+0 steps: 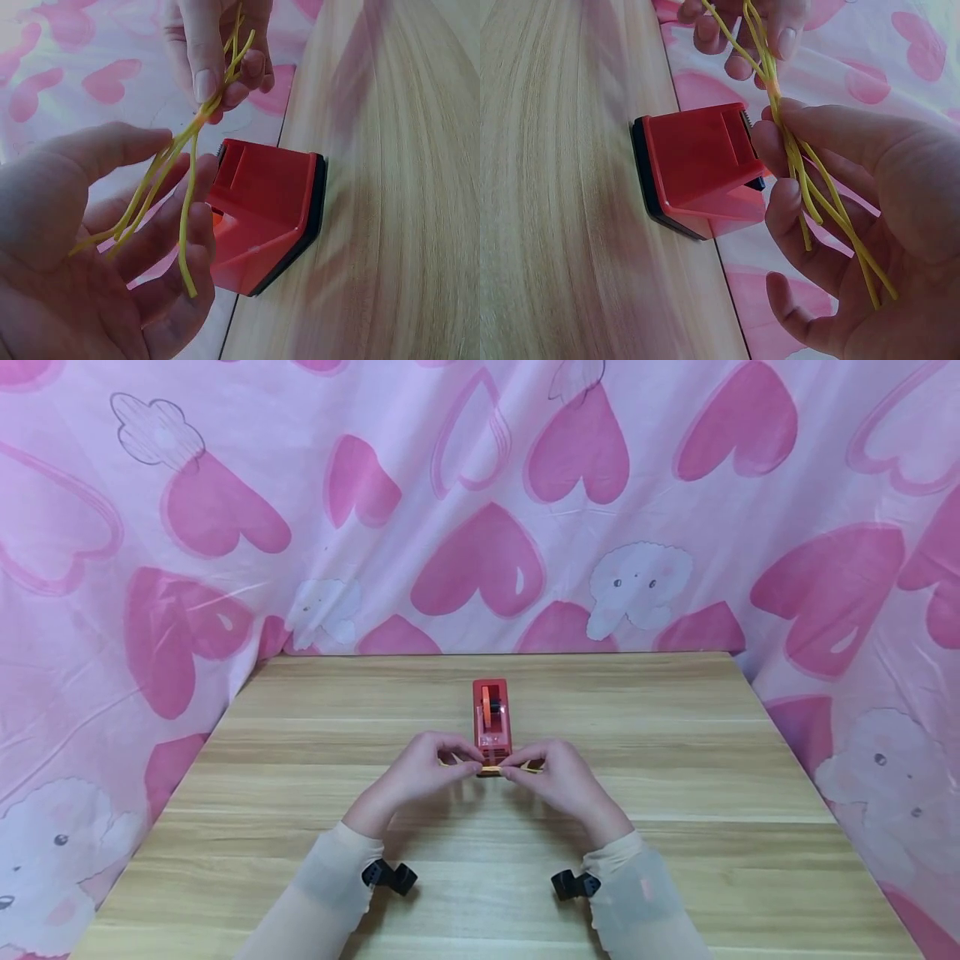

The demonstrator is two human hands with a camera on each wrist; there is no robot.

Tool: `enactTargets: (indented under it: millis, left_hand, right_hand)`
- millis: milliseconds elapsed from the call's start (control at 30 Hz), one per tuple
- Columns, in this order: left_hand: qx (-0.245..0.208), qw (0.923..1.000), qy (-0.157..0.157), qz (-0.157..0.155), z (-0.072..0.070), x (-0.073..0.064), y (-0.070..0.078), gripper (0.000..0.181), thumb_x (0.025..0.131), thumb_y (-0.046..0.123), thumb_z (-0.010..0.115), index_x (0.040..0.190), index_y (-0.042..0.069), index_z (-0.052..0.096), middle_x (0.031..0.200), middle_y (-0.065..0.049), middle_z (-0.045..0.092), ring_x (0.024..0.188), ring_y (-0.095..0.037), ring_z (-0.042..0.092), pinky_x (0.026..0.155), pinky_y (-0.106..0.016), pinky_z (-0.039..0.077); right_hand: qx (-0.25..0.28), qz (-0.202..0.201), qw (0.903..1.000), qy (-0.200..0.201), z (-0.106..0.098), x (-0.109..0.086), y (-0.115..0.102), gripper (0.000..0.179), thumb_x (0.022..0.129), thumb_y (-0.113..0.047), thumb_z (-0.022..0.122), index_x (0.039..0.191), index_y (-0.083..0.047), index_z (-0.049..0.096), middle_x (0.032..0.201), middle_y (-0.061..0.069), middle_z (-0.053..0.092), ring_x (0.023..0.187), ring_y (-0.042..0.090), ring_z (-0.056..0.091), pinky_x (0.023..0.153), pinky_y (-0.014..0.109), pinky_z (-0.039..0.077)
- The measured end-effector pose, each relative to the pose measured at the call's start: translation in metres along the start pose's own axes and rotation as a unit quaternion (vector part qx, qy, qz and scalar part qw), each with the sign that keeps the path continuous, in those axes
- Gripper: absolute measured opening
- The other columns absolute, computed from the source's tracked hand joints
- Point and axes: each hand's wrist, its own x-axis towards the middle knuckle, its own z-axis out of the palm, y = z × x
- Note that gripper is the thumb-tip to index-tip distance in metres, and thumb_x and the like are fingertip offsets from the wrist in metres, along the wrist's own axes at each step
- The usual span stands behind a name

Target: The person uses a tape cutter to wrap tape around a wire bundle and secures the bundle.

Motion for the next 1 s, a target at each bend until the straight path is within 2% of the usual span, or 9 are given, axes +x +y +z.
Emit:
enactTargets:
  millis: [167, 267, 467, 633, 733, 1000]
  left_hand:
    - [-0.051, 0.9985, -0.010, -0.015, -0.0009, 0.0004, -0.0016, 0.006, 0.094, 0.024, 0.077, 0.099, 0.025, 0.080, 0.093, 0.008, 0.074, 0.085, -0.015, 0.061, 0.073, -0.030, 0.049]
    - [-0.060, 0.9978, -0.022, -0.016, -0.0011, 0.0007, -0.0027, 0.007, 0.094, 0.023, 0.077, 0.100, 0.025, 0.080, 0.094, 0.007, 0.074, 0.085, -0.017, 0.062, 0.072, -0.029, 0.050]
    - [-0.055, 0.9973, -0.046, -0.018, 0.0011, 0.0018, -0.0056, 0.005, 0.094, 0.023, 0.077, 0.098, 0.025, 0.080, 0.094, 0.006, 0.072, 0.085, -0.018, 0.061, 0.072, -0.029, 0.050]
    - [-0.049, 0.9969, -0.061, -0.015, 0.0028, 0.0032, -0.0063, 0.005, 0.092, 0.024, 0.079, 0.097, 0.025, 0.080, 0.091, 0.007, 0.073, 0.082, -0.016, 0.060, 0.071, -0.029, 0.049]
    - [-0.043, 0.9967, -0.067, -0.010, 0.0034, 0.0036, -0.0072, 0.006, 0.092, 0.023, 0.080, 0.097, 0.026, 0.080, 0.090, 0.007, 0.072, 0.081, -0.015, 0.060, 0.071, -0.029, 0.049]
    - [-0.038, 0.9974, -0.061, 0.001, 0.0049, 0.0031, -0.0064, 0.007, 0.090, 0.020, 0.080, 0.096, 0.023, 0.079, 0.090, 0.005, 0.070, 0.081, -0.015, 0.061, 0.066, -0.027, 0.050]
  right_hand:
    - [-0.006, -0.011, 0.9999, 0.010, -0.0004, -0.0007, 0.0009, 0.007, 0.092, -0.027, 0.080, 0.099, -0.029, 0.082, 0.102, -0.005, 0.078, 0.089, 0.017, 0.062, 0.070, 0.028, 0.047]
    - [-0.009, -0.019, 0.9997, 0.015, -0.0005, -0.0009, 0.0019, 0.007, 0.091, -0.027, 0.080, 0.097, -0.030, 0.082, 0.103, -0.006, 0.079, 0.090, 0.016, 0.064, 0.071, 0.028, 0.047]
    - [-0.012, -0.036, 0.9990, 0.023, -0.0003, -0.0022, 0.0040, 0.007, 0.090, -0.025, 0.082, 0.095, -0.029, 0.083, 0.102, -0.006, 0.079, 0.093, 0.013, 0.067, 0.076, 0.029, 0.050]
    - [-0.010, -0.039, 0.9990, 0.022, -0.0006, -0.0030, 0.0040, 0.009, 0.089, -0.027, 0.083, 0.097, -0.032, 0.082, 0.107, -0.006, 0.079, 0.105, 0.017, 0.070, 0.091, 0.046, 0.053]
    - [-0.008, -0.033, 0.9993, 0.016, -0.0006, -0.0034, 0.0038, 0.010, 0.089, -0.028, 0.083, 0.097, -0.034, 0.082, 0.111, -0.005, 0.078, 0.110, 0.019, 0.069, 0.095, 0.052, 0.052]
    - [-0.008, -0.028, 0.9995, 0.016, -0.0001, -0.0037, 0.0042, 0.011, 0.088, -0.027, 0.084, 0.096, -0.035, 0.081, 0.108, -0.008, 0.078, 0.104, 0.015, 0.068, 0.088, 0.046, 0.054]
